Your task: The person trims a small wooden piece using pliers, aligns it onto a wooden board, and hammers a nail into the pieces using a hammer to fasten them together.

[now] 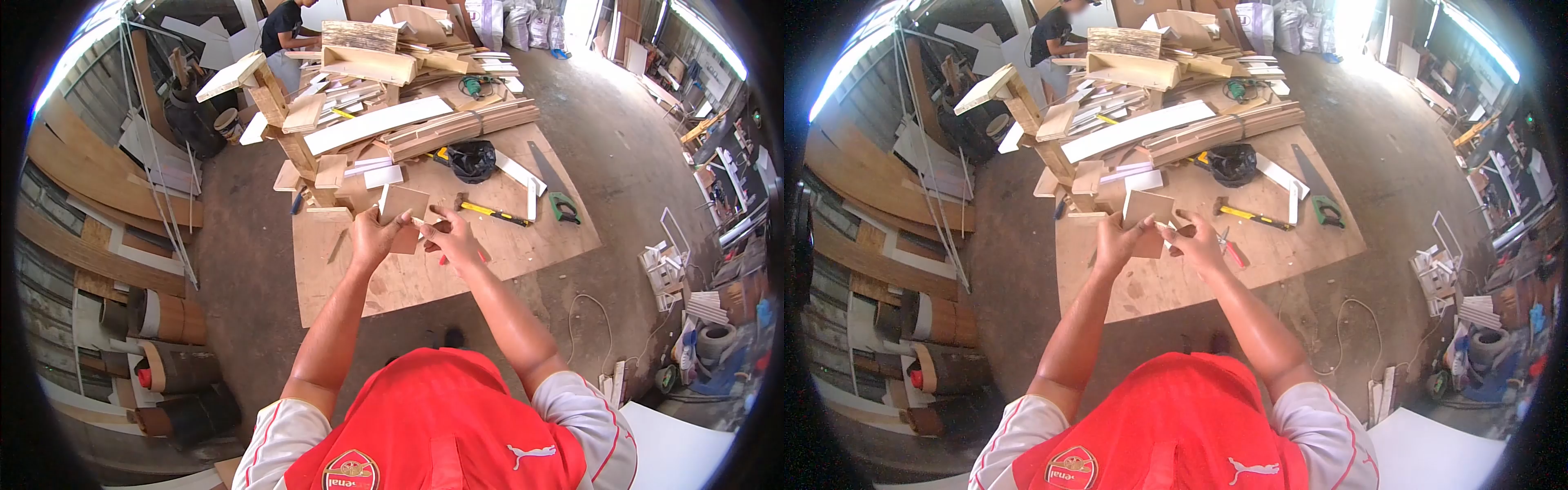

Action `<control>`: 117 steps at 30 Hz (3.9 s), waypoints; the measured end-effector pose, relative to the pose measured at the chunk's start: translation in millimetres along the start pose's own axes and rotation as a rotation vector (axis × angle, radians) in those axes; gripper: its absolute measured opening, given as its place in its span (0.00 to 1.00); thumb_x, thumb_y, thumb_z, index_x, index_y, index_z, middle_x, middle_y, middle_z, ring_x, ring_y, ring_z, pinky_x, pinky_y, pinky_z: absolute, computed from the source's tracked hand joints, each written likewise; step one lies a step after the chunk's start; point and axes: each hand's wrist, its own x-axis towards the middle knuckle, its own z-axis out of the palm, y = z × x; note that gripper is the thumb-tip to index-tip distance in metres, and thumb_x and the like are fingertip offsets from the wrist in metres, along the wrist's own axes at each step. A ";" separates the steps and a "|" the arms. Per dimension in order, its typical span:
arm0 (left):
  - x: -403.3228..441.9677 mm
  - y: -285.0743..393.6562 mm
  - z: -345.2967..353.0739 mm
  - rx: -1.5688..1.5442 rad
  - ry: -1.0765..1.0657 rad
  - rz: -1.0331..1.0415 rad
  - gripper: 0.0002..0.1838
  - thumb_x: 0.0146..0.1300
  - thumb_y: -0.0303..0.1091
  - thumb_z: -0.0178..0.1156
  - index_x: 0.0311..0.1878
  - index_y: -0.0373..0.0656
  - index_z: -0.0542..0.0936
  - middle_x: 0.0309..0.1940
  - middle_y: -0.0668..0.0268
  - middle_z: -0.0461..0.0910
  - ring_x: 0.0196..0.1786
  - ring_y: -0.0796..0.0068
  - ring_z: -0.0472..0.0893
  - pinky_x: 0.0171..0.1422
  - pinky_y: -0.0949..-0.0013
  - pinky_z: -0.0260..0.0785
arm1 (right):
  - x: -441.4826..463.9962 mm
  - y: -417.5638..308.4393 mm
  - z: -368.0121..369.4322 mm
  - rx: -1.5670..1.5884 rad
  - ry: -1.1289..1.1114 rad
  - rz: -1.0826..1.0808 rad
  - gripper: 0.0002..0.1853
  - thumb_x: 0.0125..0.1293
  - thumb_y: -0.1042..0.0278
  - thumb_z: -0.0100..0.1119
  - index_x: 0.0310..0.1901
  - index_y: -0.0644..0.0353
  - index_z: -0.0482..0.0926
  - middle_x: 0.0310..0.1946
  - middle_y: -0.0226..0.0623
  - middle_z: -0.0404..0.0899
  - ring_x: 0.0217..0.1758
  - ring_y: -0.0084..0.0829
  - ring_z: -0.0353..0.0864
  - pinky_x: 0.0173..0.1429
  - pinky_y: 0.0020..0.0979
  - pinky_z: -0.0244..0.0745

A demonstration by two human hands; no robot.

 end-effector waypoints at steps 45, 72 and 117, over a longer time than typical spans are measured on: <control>-131.9 -212.9 93.1 -0.503 0.304 -0.777 0.30 0.70 0.43 0.77 0.63 0.25 0.83 0.56 0.55 0.88 0.57 0.67 0.86 0.64 0.64 0.76 | -54.8 180.5 -31.4 -0.773 -0.069 -0.051 0.23 0.70 0.63 0.76 0.62 0.63 0.86 0.46 0.51 0.89 0.44 0.42 0.91 0.50 0.39 0.85; -64.8 -262.4 123.5 0.563 -0.034 -0.916 0.19 0.76 0.51 0.68 0.44 0.42 0.90 0.38 0.46 0.90 0.42 0.35 0.88 0.47 0.44 0.80 | 109.5 236.0 -60.0 -0.993 -0.514 0.044 0.21 0.66 0.63 0.71 0.57 0.64 0.85 0.48 0.50 0.89 0.54 0.56 0.87 0.60 0.52 0.81; 180.7 -193.0 256.5 0.665 -0.163 0.386 0.21 0.75 0.37 0.61 0.69 0.45 0.80 0.73 0.58 0.79 0.81 0.46 0.69 0.82 0.41 0.61 | 220.1 155.5 -207.7 -1.006 0.099 -0.200 0.17 0.67 0.71 0.71 0.57 0.57 0.85 0.52 0.48 0.87 0.57 0.55 0.85 0.59 0.49 0.82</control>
